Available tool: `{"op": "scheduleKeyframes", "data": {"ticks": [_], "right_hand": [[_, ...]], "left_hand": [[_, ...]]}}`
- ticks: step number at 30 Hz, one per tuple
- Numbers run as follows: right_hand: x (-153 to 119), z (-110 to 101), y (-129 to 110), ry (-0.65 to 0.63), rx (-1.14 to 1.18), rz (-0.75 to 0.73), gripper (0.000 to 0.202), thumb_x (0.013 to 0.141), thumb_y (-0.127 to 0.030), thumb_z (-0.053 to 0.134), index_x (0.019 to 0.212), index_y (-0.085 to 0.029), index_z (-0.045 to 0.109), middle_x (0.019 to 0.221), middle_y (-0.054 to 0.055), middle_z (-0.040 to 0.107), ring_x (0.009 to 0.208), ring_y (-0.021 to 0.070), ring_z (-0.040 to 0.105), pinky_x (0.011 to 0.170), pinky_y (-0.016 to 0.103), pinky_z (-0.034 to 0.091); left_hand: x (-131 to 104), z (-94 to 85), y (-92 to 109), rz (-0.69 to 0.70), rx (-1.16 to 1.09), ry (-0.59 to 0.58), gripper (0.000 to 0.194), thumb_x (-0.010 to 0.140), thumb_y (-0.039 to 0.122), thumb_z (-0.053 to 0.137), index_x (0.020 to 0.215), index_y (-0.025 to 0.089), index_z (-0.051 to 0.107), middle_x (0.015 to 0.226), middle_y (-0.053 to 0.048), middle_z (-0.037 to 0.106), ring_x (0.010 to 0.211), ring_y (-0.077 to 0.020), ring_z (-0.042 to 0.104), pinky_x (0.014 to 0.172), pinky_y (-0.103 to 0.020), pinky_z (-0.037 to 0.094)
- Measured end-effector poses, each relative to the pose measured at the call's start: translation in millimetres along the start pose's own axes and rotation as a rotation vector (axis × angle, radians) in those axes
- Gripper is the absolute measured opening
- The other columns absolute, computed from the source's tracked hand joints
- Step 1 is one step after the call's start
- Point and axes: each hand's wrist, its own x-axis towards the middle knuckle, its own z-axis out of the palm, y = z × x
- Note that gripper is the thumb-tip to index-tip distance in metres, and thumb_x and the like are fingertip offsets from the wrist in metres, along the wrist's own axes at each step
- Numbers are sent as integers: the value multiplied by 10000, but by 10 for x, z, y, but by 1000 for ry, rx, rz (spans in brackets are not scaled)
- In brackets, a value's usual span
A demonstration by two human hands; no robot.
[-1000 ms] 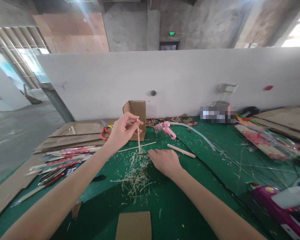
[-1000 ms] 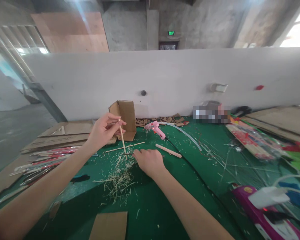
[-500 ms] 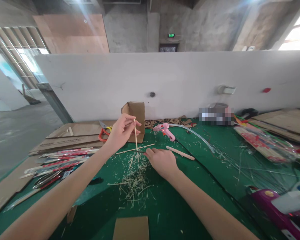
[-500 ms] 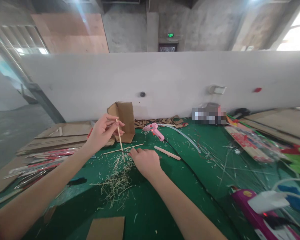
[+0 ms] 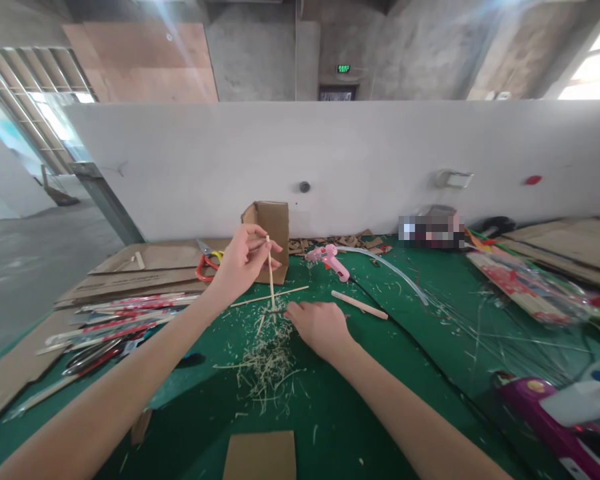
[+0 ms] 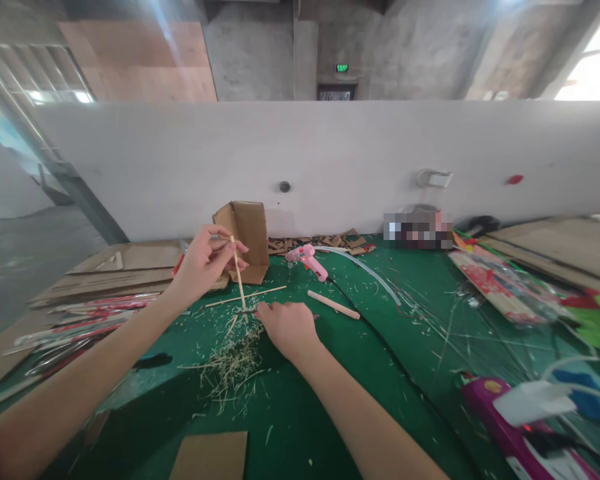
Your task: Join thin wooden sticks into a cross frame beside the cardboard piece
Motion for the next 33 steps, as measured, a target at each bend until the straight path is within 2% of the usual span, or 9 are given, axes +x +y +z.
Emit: {"op": "scheduleKeyframes", "data": {"ticks": [2,7,13,21,26,30,33], "right_hand": [[-1,-3,-9,-12,-5,-25,368,925,-413,268,867,-238,586,675,20,646,581,130,586,506,207,266],[41,-61,0,30,-19,22,392,942,-380,204,916,-250,573,721,25,661,620,143,604,528,204,285],[-15,-44,9,-73,-15,-36,360,928,-413,253,877,-243,566,669,18,651,582,144,599,516,209,287],[51,-89,-34,-49,-30,42,415,944,-376,175,965,-229,562,734,53,664,634,135,608,547,202,305],[-14,-31,-3,-107,-23,-30,381,929,-421,238,899,-230,565,674,32,652,580,137,595,527,208,280],[-6,-25,31,9,-20,30,400,943,-387,197,890,-218,556,721,39,657,610,126,595,505,213,228],[13,-13,28,52,-4,54,416,946,-386,184,880,-207,554,705,38,651,608,119,592,493,222,205]], "left_hand": [[8,-5,-15,-15,-24,7,175,835,262,494,930,235,349,858,-30,630,589,-123,630,572,-259,558],[18,-14,-37,-13,-19,-5,180,838,268,501,908,233,338,853,-23,631,602,-127,639,577,-262,561],[29,-34,-42,-30,-31,-5,175,847,259,492,869,229,321,813,-12,622,578,-119,632,532,-239,549],[42,-36,-83,-2,-51,-8,171,849,240,486,874,225,317,798,0,602,583,-107,628,553,-231,547],[58,-50,-91,3,-58,-16,163,850,213,479,863,227,317,784,1,600,566,-105,627,542,-231,554],[42,-29,-99,46,-46,-32,169,861,210,464,873,231,297,798,1,590,564,-104,635,546,-226,561],[16,3,-100,120,-2,16,215,851,198,483,936,239,290,936,-17,540,557,-79,627,544,-212,565]]}}
